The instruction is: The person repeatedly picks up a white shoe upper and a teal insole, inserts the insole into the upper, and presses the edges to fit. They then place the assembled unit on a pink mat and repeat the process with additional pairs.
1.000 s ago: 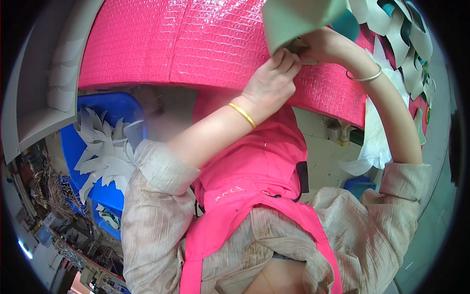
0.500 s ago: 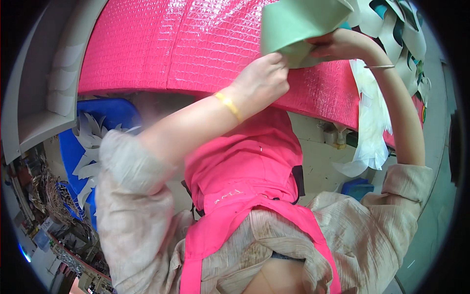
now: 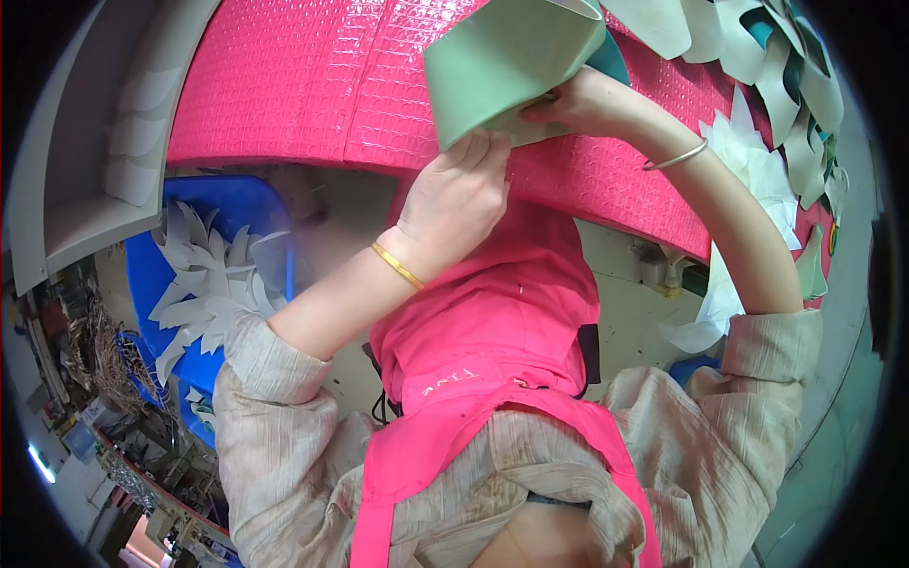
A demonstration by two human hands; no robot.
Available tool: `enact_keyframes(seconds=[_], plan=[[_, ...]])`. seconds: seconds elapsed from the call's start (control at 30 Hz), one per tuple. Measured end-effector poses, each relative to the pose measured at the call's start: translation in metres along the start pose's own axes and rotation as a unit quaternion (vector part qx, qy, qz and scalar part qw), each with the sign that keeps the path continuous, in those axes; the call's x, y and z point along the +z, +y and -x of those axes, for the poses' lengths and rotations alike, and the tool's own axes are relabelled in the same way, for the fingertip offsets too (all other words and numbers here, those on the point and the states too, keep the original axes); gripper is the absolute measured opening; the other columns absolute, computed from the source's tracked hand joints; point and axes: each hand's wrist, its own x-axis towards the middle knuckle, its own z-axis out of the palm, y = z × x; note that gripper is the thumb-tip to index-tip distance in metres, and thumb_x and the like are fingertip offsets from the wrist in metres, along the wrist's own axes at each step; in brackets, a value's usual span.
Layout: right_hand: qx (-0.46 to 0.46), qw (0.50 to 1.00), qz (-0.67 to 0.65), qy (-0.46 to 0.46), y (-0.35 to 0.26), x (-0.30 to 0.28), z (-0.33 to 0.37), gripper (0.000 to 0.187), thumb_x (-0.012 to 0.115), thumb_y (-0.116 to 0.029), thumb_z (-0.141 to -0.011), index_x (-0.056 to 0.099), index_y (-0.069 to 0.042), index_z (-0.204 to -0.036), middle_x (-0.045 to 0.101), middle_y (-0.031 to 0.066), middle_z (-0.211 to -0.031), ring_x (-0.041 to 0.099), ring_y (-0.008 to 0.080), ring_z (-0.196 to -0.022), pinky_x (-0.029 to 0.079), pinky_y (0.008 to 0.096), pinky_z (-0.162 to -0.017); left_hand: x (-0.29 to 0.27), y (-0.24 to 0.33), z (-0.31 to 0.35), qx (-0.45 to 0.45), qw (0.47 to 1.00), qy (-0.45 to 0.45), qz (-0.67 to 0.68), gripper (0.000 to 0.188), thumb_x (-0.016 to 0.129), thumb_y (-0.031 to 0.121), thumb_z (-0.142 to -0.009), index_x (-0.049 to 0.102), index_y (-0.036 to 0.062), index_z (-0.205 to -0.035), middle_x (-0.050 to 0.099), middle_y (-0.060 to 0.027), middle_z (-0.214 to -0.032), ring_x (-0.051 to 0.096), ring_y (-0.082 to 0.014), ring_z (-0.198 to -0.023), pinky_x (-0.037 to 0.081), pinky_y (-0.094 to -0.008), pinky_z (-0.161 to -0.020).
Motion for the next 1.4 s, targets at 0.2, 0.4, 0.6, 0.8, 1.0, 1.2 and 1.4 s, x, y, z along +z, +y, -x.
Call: enact_keyframes(seconds=[0.2,0.4,0.6,0.8,1.0,1.2,1.4], plan=[[-0.084,0.976,0.199,0.04,-0.015,0.002,0.005,0.036,0.068,-0.009,-0.071,0.058,-0.001,-0.104,0.062,0.0174,-0.094,0.059,0.0266,-0.085,0.047,0.0329,-0.075,0.001,0.001,0.004,-0.067,0.995,-0.002,0.08,0.04,0.061,0.023,-0.072,0.056,0.0046,-0.108,0.053,-0.0054,-0.098,0.05,-0.0185,-0.094,0.037,-0.0299,-0.088],[-0.185,0.951,0.249,-0.006,-0.012,-0.019,0.008,0.029,0.067,-0.01,-0.071,0.06,-0.003,-0.098,0.062,0.0171,-0.086,0.06,0.0289,-0.08,0.049,0.0344,-0.071,0.016,0.008,0.0,-0.057,0.993,0.053,0.087,0.043,0.063,0.022,-0.071,0.056,0.0057,-0.11,0.053,-0.0043,-0.1,0.05,-0.0191,-0.092,0.039,-0.0307,-0.086],[-0.126,0.97,0.165,-0.124,-0.021,-0.04,0.006,0.032,0.067,-0.009,-0.071,0.06,-0.005,-0.102,0.064,0.0128,-0.083,0.061,0.0248,-0.078,0.049,0.0319,-0.071,0.018,0.021,-0.009,-0.08,0.992,0.028,0.089,0.046,0.065,0.018,-0.069,0.054,0.0042,-0.112,0.053,-0.0088,-0.106,0.051,-0.0215,-0.099,0.041,-0.0328,-0.087],[-0.106,0.96,0.244,-0.085,0.002,-0.032,0.001,0.027,0.066,-0.007,-0.072,0.061,-0.005,-0.099,0.063,0.0125,-0.087,0.06,0.026,-0.077,0.048,0.0341,-0.069,0.025,0.019,-0.006,-0.09,0.98,0.056,0.167,0.045,0.065,0.016,-0.07,0.054,0.0036,-0.112,0.054,-0.0093,-0.104,0.051,-0.0231,-0.098,0.043,-0.0336,-0.085],[-0.18,0.93,0.318,-0.036,0.01,-0.021,0.002,0.024,0.068,-0.01,-0.071,0.062,-0.004,-0.093,0.062,0.0133,-0.084,0.06,0.0269,-0.077,0.049,0.0349,-0.068,0.023,0.022,-0.013,-0.087,0.985,0.065,0.136,0.045,0.064,0.02,-0.071,0.054,0.0044,-0.112,0.054,-0.0082,-0.101,0.051,-0.0223,-0.095,0.044,-0.0323,-0.081],[-0.25,0.916,0.312,-0.011,0.008,-0.021,0.003,0.02,0.067,-0.013,-0.07,0.062,-0.005,-0.087,0.062,0.0135,-0.079,0.062,0.0268,-0.072,0.05,0.0359,-0.061,0.026,0.03,-0.02,-0.08,0.995,0.054,0.04,0.045,0.065,0.021,-0.07,0.055,0.0045,-0.111,0.05,-0.0066,-0.096,0.05,-0.0202,-0.089,0.043,-0.0306,-0.074],[-0.265,0.906,0.329,-0.025,0.025,-0.03,-0.002,0.032,0.07,-0.008,-0.068,0.061,-0.006,-0.099,0.062,0.01,-0.09,0.06,0.0233,-0.082,0.048,0.0348,-0.071,0.028,0.038,-0.028,-0.098,0.992,0.061,0.046,0.047,0.065,0.025,-0.07,0.055,0.0052,-0.111,0.05,-0.0058,-0.102,0.049,-0.0199,-0.09,0.042,-0.0332,-0.075]])
